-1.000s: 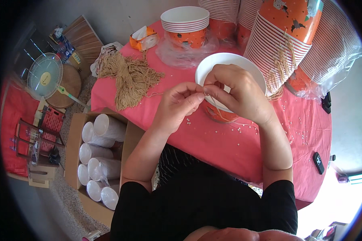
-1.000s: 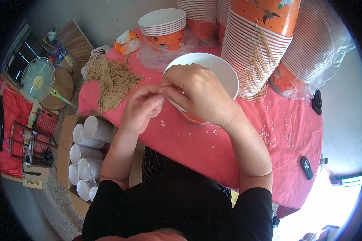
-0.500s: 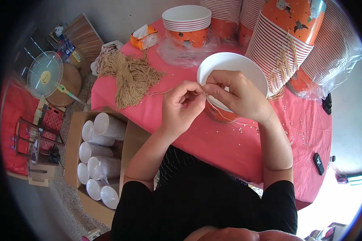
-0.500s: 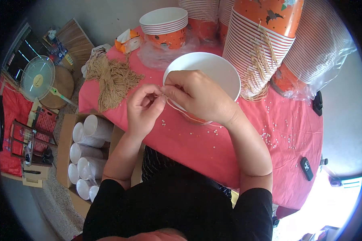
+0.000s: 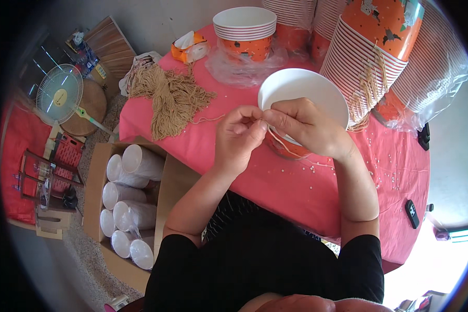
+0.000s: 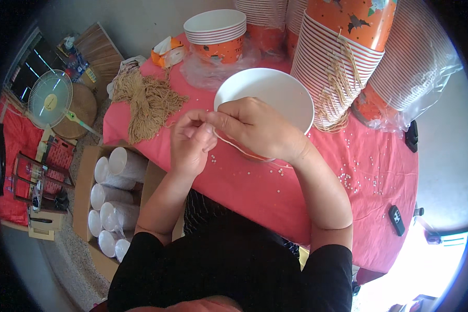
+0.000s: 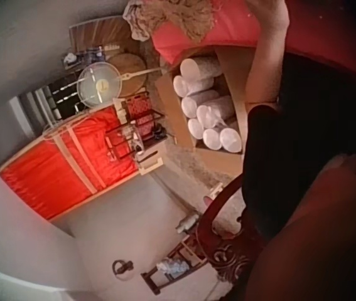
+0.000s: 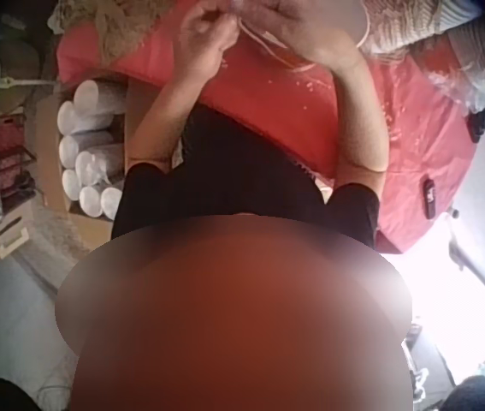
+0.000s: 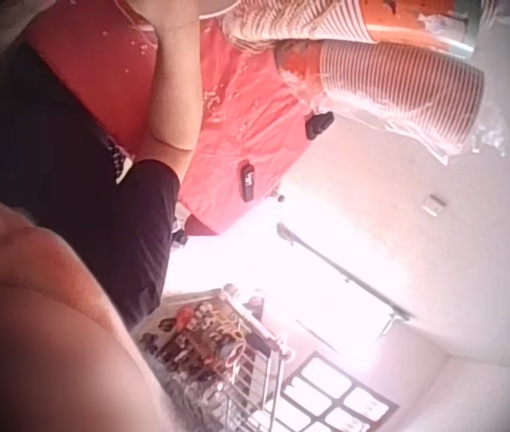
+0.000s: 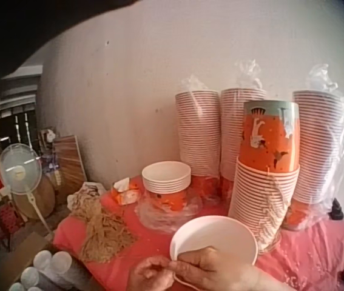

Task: Threading and tying strings through holes in paper buckets to create handles.

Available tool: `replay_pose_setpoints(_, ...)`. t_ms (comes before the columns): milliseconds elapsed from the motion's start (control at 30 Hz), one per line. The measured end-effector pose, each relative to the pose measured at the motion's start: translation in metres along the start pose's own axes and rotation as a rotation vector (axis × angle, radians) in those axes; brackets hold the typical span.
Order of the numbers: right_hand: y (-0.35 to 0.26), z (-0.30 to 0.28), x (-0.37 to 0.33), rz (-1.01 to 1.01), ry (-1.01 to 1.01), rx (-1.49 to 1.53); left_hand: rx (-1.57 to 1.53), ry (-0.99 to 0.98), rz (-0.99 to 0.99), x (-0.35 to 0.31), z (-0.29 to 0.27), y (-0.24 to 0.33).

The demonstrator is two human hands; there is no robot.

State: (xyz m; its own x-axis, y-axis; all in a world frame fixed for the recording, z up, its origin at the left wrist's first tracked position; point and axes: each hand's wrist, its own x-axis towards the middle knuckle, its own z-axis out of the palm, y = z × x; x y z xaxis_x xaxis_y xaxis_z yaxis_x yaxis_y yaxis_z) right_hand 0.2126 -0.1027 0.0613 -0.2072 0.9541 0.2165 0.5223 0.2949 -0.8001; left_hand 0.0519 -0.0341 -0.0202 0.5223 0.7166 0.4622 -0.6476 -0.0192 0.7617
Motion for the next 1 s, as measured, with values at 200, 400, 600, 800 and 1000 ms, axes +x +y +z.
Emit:
replay_pose_setpoints(200, 0.002, 0.004, 0.001, -0.057, 0.224, -0.132, -0.13, 0.029, -0.123, 0.006, 0.003, 0.008)
replay_pose_setpoints(400, 0.003, 0.015, 0.003, -0.293, 0.281, -0.177, -0.106, 0.082, -0.182, 0.006, -0.001, 0.008)
replay_pose_setpoints(600, 0.002, 0.011, 0.003, -0.291, 0.238, -0.108, -0.337, -0.035, -0.348, 0.008, -0.011, 0.011)
replay_pose_setpoints(800, 0.002, 0.011, 0.002, -0.225, 0.267, -0.12, -0.408, -0.044, -0.373, 0.007, -0.013, 0.01)
replay_pose_setpoints(1000, 0.003, 0.011, 0.002, -0.178, 0.271, -0.093, -0.252, -0.011, -0.248, 0.002, -0.015, 0.008)
